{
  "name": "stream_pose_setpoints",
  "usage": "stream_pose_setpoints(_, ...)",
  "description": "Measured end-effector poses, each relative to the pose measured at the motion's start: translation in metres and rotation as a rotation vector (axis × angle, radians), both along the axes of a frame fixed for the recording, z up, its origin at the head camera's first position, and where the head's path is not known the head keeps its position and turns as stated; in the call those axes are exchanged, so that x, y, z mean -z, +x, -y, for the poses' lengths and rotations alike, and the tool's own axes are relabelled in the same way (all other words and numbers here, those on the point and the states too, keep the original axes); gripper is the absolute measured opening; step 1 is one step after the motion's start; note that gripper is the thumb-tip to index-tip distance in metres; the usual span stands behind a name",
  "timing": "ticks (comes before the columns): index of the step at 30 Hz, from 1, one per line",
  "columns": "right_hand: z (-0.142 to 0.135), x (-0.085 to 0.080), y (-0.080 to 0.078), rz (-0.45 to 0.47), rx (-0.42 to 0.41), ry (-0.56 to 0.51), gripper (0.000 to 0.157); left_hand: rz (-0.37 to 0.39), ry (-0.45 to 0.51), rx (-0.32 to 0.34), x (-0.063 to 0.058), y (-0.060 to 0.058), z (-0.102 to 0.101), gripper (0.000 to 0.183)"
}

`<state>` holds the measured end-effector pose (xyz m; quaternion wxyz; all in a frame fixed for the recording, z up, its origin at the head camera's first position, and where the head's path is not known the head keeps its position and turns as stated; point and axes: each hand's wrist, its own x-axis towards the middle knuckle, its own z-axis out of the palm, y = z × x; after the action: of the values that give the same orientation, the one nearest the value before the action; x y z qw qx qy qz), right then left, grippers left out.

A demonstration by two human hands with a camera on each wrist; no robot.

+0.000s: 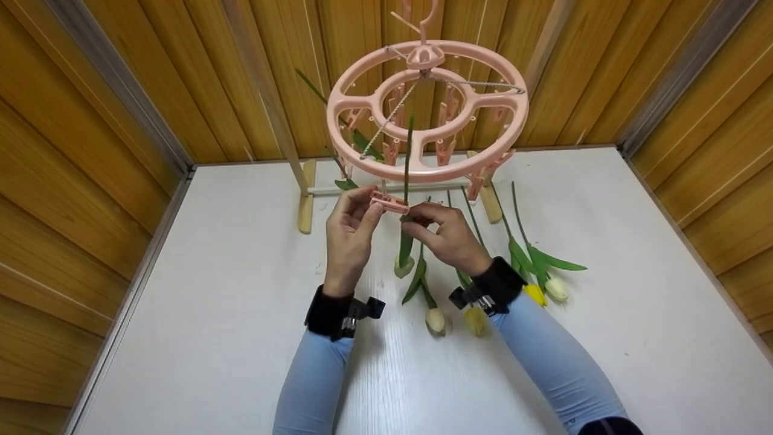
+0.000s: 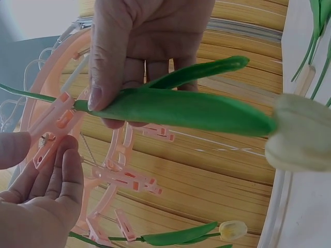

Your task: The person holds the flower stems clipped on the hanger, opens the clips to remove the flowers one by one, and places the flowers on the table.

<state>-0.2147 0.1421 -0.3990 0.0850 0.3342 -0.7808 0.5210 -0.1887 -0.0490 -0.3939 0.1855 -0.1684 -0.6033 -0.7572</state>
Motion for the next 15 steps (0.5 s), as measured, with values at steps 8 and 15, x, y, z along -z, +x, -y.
stream_pose_setpoints(8,-0.0003,0.0008,-0.0008,-0.008,0.010,0.000,0.012,0.019,0.006,-0.016,-0.0019,0.0014,-0.0001,0.029)
stream_pose_setpoints(15,0.0001,0.0011,-0.0004,-0.013,0.018,-0.008,0.008,0.021,0.008,-0.029,-0.0012,0.0009,-0.0001,0.028)
